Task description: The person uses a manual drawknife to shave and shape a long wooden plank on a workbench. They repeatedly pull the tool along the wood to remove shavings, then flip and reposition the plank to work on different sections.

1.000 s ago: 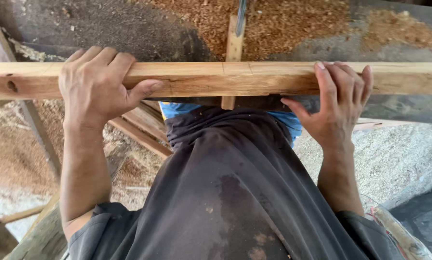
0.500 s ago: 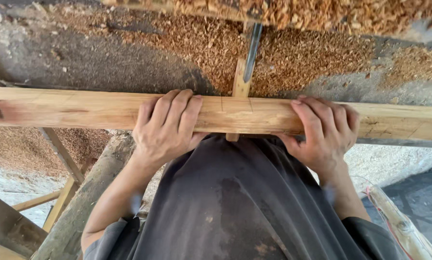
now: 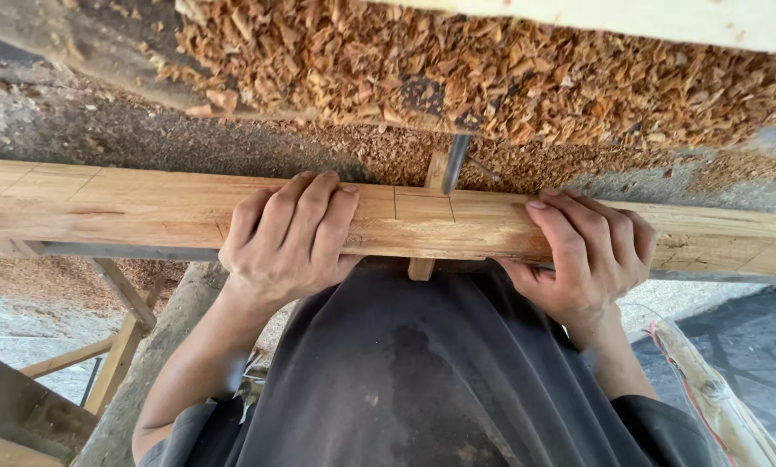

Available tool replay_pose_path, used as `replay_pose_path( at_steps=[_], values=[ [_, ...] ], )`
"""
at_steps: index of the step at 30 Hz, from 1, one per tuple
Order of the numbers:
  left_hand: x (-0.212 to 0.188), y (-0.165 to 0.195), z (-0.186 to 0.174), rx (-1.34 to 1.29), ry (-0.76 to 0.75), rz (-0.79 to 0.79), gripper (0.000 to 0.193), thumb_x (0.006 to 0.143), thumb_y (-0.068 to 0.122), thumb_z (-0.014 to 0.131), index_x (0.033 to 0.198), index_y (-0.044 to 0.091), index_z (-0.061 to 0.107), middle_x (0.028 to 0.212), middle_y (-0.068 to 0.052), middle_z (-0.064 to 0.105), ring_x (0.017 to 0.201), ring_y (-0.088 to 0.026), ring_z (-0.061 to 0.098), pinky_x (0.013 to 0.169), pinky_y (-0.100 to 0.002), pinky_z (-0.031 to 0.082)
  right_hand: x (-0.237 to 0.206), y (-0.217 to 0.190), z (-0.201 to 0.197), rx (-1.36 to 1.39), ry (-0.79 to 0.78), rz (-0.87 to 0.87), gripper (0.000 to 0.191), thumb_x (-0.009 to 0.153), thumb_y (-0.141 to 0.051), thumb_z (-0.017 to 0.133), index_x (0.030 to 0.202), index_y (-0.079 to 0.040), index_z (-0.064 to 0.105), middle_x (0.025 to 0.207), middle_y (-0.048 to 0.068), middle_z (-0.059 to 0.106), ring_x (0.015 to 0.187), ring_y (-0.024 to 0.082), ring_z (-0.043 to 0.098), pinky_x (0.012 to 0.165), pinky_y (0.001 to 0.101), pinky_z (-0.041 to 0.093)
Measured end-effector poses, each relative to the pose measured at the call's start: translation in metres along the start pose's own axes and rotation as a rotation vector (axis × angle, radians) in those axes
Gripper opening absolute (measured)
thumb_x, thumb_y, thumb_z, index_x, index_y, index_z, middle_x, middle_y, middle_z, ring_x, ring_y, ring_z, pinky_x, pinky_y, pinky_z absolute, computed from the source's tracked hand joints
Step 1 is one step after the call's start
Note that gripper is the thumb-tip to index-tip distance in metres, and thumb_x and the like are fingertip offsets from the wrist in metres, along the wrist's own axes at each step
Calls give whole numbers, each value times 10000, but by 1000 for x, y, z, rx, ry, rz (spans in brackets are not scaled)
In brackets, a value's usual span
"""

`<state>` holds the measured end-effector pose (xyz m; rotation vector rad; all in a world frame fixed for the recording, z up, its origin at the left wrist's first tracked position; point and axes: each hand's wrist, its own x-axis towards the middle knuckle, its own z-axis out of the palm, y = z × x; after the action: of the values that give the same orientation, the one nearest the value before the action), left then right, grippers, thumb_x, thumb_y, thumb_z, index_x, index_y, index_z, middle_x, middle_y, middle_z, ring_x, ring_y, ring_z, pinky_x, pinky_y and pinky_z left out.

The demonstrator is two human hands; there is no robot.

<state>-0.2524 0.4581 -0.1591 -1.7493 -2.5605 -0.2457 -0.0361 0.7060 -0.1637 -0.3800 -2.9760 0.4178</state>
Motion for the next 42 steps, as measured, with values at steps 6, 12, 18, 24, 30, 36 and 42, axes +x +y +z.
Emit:
replay_pose_path(
  at_steps=[6,12,18,24,30,36,42],
  values=[
    [8,-4,4,16,-9,9,313,1014,336,527,1204,143,685,1168,-26,731,1027,-170,712,849,-337,513,4,5,3,11,4,1,462,951,-573,783,1146,-159,719,1132,0,740,1046,215,678,932,425,444],
    [12,-7,4,53,-9,29,294,1040,343,515,1176,152,692,1132,-6,739,993,-148,714,822,-318,499,8,6,2,20,-14,19,406,959,-526,794,1141,-171,722,1133,-8,745,1046,210,678,930,416,445],
    [13,-9,3,41,-39,25,323,1056,347,487,1212,154,694,1153,-9,742,1019,-154,718,854,-324,507,12,7,2,20,-24,0,411,939,-508,810,1132,-155,728,1124,2,739,1026,218,676,925,426,446],
    [14,-9,6,53,10,39,359,1056,382,456,1192,150,693,1138,-12,747,993,-156,717,834,-325,508,10,9,2,-1,-1,6,352,939,-462,829,1113,-170,737,1102,-10,735,1003,214,675,930,424,456],
    [14,-10,7,68,19,35,324,1084,358,456,1203,165,688,1144,2,742,1002,-144,713,850,-318,516,10,9,6,-19,38,-8,390,895,-494,826,1088,-167,736,1058,-10,731,982,214,672,914,431,461],
    [16,-11,6,47,-2,38,377,1054,399,437,1194,163,695,1151,-11,747,1012,-155,717,856,-330,520,13,10,3,-9,29,-1,403,882,-484,837,1094,-155,742,1086,6,748,985,220,675,908,430,465],
    [19,-10,4,47,11,25,285,1067,331,506,1200,155,687,1153,-7,739,1022,-154,714,872,-326,516,19,12,3,-15,51,-28,376,915,-472,867,1094,-164,745,1079,2,739,986,222,679,912,423,467]
  ],
)
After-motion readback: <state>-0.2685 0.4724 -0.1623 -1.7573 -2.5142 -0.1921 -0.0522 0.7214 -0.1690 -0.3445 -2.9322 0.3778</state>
